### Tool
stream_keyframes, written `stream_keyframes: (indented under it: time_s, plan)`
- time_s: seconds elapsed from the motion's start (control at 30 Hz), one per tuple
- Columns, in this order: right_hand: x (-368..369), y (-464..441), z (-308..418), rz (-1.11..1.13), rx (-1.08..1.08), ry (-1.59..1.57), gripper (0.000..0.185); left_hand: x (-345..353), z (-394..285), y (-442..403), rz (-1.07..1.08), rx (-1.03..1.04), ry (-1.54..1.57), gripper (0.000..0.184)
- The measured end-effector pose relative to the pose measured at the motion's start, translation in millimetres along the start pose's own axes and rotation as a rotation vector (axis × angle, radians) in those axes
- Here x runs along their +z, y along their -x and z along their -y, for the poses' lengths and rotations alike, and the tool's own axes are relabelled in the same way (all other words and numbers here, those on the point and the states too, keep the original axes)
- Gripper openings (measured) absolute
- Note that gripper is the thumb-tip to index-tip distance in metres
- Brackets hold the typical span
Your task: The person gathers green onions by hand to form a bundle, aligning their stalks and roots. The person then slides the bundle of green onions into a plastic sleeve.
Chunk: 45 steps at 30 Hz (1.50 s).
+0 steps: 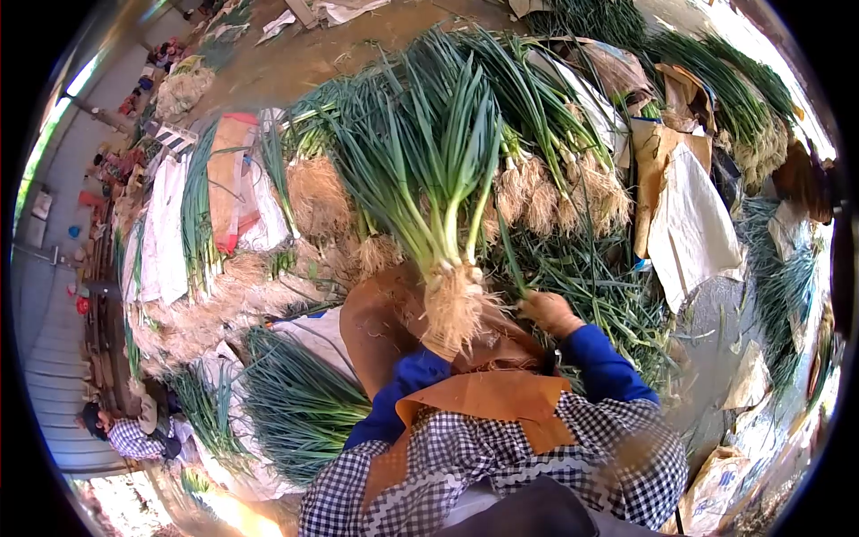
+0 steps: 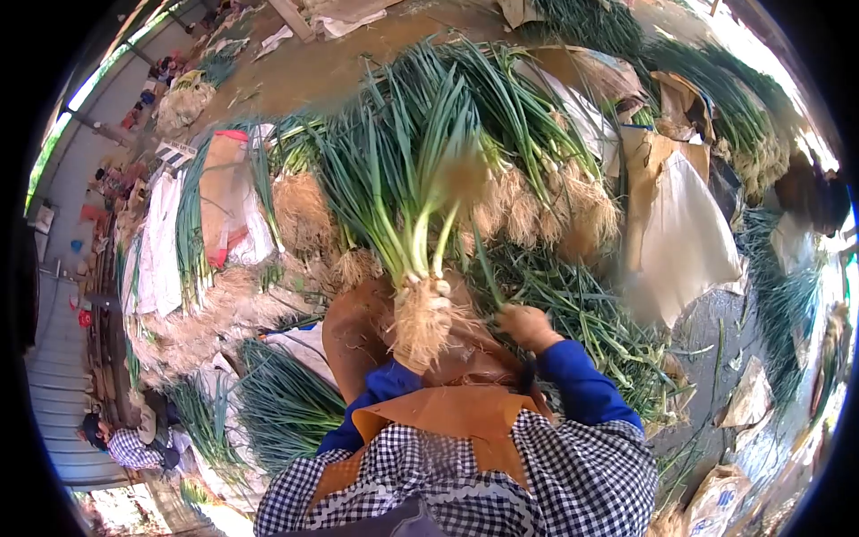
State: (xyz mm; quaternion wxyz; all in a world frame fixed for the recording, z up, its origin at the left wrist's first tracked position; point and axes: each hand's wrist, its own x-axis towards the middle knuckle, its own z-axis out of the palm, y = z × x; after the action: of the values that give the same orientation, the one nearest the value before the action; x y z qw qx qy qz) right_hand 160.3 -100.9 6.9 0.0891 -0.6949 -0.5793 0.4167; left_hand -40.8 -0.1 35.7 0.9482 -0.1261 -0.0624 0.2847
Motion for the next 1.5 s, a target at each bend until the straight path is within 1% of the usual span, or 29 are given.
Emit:
stream_keyframes:
  time_s: [0.03, 0.07, 0.1, 0.13, 0.2, 0.27, 0.33, 0.4, 0.43, 0.47, 0.53, 0.57, 0.63, 0.67, 0.73, 0.77, 0.83, 0.93, 0.97, 1.03, 1.07, 1.13, 1.17, 1.27, 1.3, 1.4, 1.43, 1.47, 1.5]
  plan:
    - [8.9, 7.7, -37.6, 0.084, 0.009, 0.346, 0.038, 5.3, -3.5, -2.7, 0.073, -0.027, 0.041, 0.051]
    - [26.8, 5.6, -81.2, 0.326, 0.231, 0.569, 0.040, 3.4, -2.5, -2.2, 0.074, -0.027, 0.049, 0.051]
    - [6.8, 21.8, -79.2, 0.505, 0.215, 0.649, 0.047, 0.4, -3.6, -3.5, 0.052, -0.028, 0.024, 0.051]
    - [-5.5, 18.6, -67.2, 0.384, 0.218, 0.605, 0.044, -1.7, -5.9, -4.7, 0.030, -0.026, -0.004, 0.050]
    - [-23.4, -3.2, -47.2, -0.292, -0.156, 0.081, 0.040, -8.3, -7.7, -1.0, -0.028, -0.022, -0.058, 0.050]
    - [-68.7, -22.2, 31.5, -0.346, -0.114, -0.495, 0.029, -10.2, -9.0, -1.9, -0.077, -0.019, -0.121, 0.049]
    - [-84.8, -53.0, 65.0, -0.384, -0.265, -0.722, 0.025, -9.5, -6.4, -2.6, -0.057, -0.006, -0.172, 0.052]
    - [-86.5, -81.7, 78.9, -0.617, -0.344, -0.606, 0.024, -6.2, -6.9, -0.4, -0.106, 0.009, -0.194, 0.052]
    - [-86.6, -88.9, 83.9, -0.543, -0.262, -0.817, 0.024, -4.8, -6.4, -0.2, -0.102, 0.015, -0.200, 0.052]
    - [-82.9, -98.1, 78.7, -0.530, -0.289, -0.933, 0.025, -3.1, -4.8, 0.5, -0.136, 0.048, -0.225, 0.052]
    - [-74.1, -104.3, 67.3, -0.564, -0.253, -0.921, 0.027, -4.6, -4.8, 1.8, -0.171, 0.084, -0.242, 0.052]
    - [-68.6, -109.4, 62.7, -0.563, -0.252, -0.917, 0.027, -8.5, -7.3, 1.6, -0.125, 0.042, -0.208, 0.052]
    - [-55.8, -118.9, 52.0, -0.429, -0.270, -1.035, 0.030, -16.7, -9.4, 1.7, -0.083, -0.003, -0.170, 0.052]
    - [-56.5, -118.1, 55.2, -0.296, -0.277, -1.093, 0.033, -18.1, -8.5, 2.0, -0.085, -0.009, -0.158, 0.051]
    - [-55.6, -118.2, 66.5, -0.057, -0.231, -1.462, 0.030, -19.7, -6.5, 0.6, -0.080, -0.020, -0.147, 0.050]
    - [-47.8, -131.2, 66.8, -0.072, -0.261, -1.530, 0.032, -15.3, -3.0, 0.7, -0.074, -0.040, -0.097, 0.049]
    - [-37.1, -147.1, 87.5, -0.385, -0.333, -1.480, 0.027, -16.2, -0.9, 0.5, -0.061, -0.049, -0.047, 0.049]
    - [-44.8, -137.8, 107.9, -0.134, -0.128, -1.995, 0.026, -30.7, -5.6, 2.9, -0.128, 0.046, -0.098, 0.048]
    - [-37.7, -152.5, 95.6, 0.030, -0.334, -1.978, 0.028, -33.0, -6.5, 3.2, -0.098, 0.015, -0.066, 0.048]
    - [-32.7, -159.8, 88.8, 0.245, -0.600, -1.936, 0.037, -40.7, -11.8, 4.4, -0.078, -0.022, -0.088, 0.049]
    - [-30.6, -162.3, 86.8, 0.190, -0.676, -1.836, 0.040, -39.2, -11.3, 4.9, -0.083, -0.020, -0.087, 0.049]
    - [-40.7, -136.4, 92.3, -0.177, -0.290, -1.473, 0.037, -30.3, -4.5, 4.9, -0.174, 0.034, -0.204, 0.049]
    - [-39.6, -115.6, 97.0, -0.254, -0.275, -1.387, 0.031, -24.4, 0.0, 5.1, -0.258, 0.094, -0.252, 0.049]
    - [-32.6, -59.2, 81.7, -0.082, -0.153, -1.353, 0.029, -28.7, -3.6, 1.8, -0.156, 0.117, -0.145, 0.045]
    - [-23.2, -64.4, 66.6, -0.187, -0.137, -1.368, 0.030, -35.7, -9.8, -1.0, -0.071, 0.020, -0.089, 0.045]
    - [-18.9, -69.0, 38.2, -0.493, -0.031, -1.292, 0.031, -37.0, -9.3, 0.2, -0.148, 0.024, -0.103, 0.044]
    - [-28.4, -70.8, 33.1, -0.582, 0.007, -1.269, 0.031, -28.4, -6.7, 0.2, -0.081, 0.026, -0.136, 0.044]
    - [-37.9, -80.1, 18.5, -0.620, -0.040, -1.249, 0.030, -14.1, -1.1, 1.5, -0.016, 0.013, -0.119, 0.047]
    - [-53.3, -92.2, -1.9, -0.748, -0.115, -0.976, 0.028, 3.0, -5.1, -0.8, 0.036, -0.001, -0.173, 0.047]
